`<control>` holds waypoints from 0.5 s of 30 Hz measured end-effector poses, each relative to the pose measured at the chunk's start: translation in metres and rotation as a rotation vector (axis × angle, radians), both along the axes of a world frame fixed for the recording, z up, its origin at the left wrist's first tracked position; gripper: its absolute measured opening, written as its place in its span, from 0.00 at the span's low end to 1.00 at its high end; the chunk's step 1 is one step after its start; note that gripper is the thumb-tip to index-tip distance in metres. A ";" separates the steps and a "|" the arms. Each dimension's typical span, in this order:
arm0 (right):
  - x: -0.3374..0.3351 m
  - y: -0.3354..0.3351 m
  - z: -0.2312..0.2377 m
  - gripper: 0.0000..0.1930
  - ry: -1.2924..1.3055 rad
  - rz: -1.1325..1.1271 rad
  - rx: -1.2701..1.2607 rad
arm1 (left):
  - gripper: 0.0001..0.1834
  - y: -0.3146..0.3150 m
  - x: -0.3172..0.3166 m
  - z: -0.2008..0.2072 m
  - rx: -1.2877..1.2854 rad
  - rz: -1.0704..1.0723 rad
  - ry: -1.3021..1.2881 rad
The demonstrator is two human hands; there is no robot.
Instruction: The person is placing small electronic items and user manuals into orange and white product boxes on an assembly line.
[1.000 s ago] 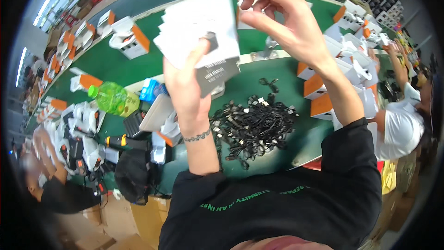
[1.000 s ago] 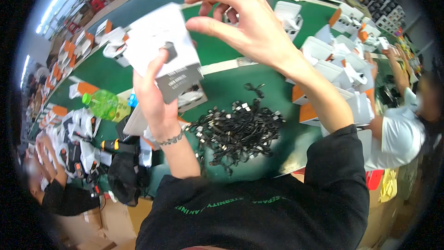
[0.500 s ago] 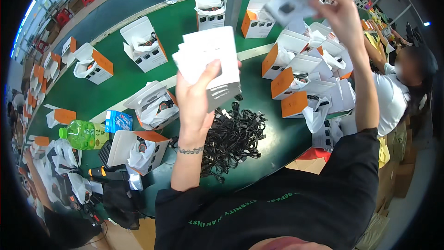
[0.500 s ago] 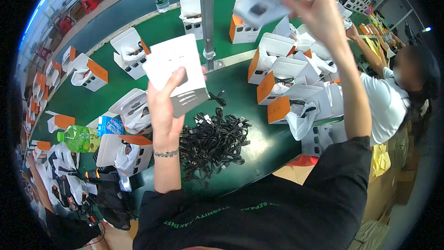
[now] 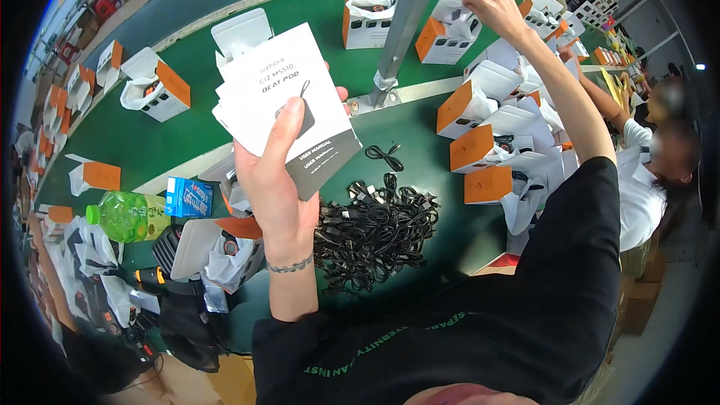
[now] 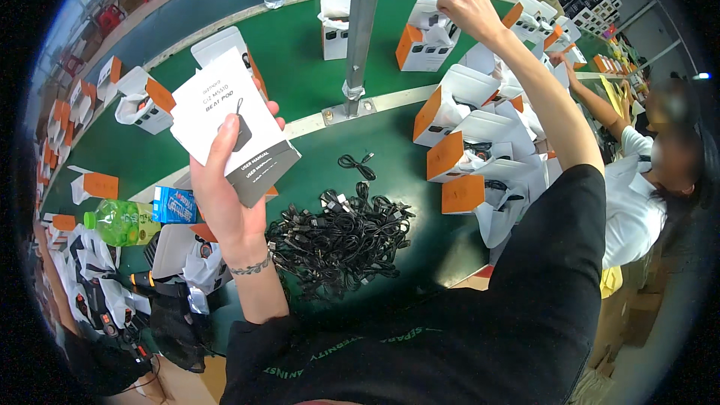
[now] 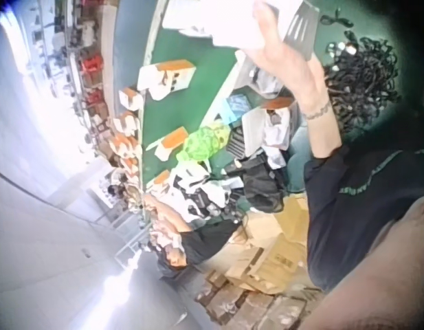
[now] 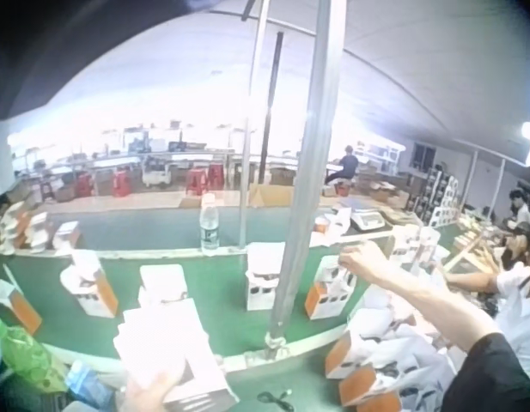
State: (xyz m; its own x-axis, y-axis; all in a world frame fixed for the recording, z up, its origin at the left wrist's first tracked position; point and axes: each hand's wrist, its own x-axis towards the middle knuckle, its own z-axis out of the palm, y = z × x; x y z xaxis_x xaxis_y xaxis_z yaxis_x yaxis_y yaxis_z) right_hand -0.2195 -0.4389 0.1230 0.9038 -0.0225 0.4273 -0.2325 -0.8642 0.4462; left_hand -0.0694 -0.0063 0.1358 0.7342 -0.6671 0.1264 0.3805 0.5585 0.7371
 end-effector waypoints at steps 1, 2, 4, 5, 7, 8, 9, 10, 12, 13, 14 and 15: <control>0.000 0.001 -0.002 0.03 0.052 -0.037 0.012 | 0.24 0.001 0.001 0.001 0.002 0.004 0.000; -0.004 0.003 -0.004 0.03 0.033 -0.055 0.052 | 0.24 0.002 0.002 0.001 0.005 0.010 0.008; -0.004 0.006 -0.005 0.04 0.012 -0.039 0.032 | 0.24 0.003 0.003 0.001 -0.002 -0.019 0.033; -0.005 0.006 -0.005 0.05 -0.017 -0.030 0.008 | 0.24 0.004 0.003 0.001 0.002 -0.013 0.038; -0.008 0.007 0.002 0.06 -0.066 -0.032 0.066 | 0.24 0.003 0.002 0.000 0.007 -0.010 0.042; -0.007 0.005 0.005 0.06 -0.108 -0.039 0.098 | 0.24 0.003 0.002 -0.001 0.010 -0.008 0.044; -0.010 0.000 0.008 0.07 -0.155 -0.049 0.127 | 0.24 0.002 0.001 0.000 0.013 -0.001 0.036; -0.011 -0.014 0.005 0.10 -0.181 0.046 0.072 | 0.24 0.000 0.000 0.001 0.013 0.005 0.029; -0.008 -0.041 -0.003 0.11 0.000 -0.058 0.347 | 0.24 -0.003 0.002 0.003 0.000 0.008 0.013; -0.008 -0.047 -0.006 0.11 0.179 -0.159 0.620 | 0.24 -0.003 0.004 0.004 -0.014 0.013 -0.008; -0.010 -0.052 -0.010 0.12 0.173 -0.175 0.534 | 0.25 -0.001 0.002 0.005 -0.001 0.037 -0.019; -0.004 -0.047 -0.006 0.12 0.170 -0.161 0.536 | 0.25 0.004 0.004 0.005 0.001 0.049 -0.026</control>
State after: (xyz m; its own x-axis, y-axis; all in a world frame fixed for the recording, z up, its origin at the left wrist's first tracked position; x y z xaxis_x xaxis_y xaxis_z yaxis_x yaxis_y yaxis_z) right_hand -0.2236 -0.4855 0.1166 0.9258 -0.3389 0.1677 -0.3435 -0.9391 -0.0014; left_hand -0.0656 -0.0023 0.1410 0.7627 -0.6304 0.1448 0.3336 0.5752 0.7469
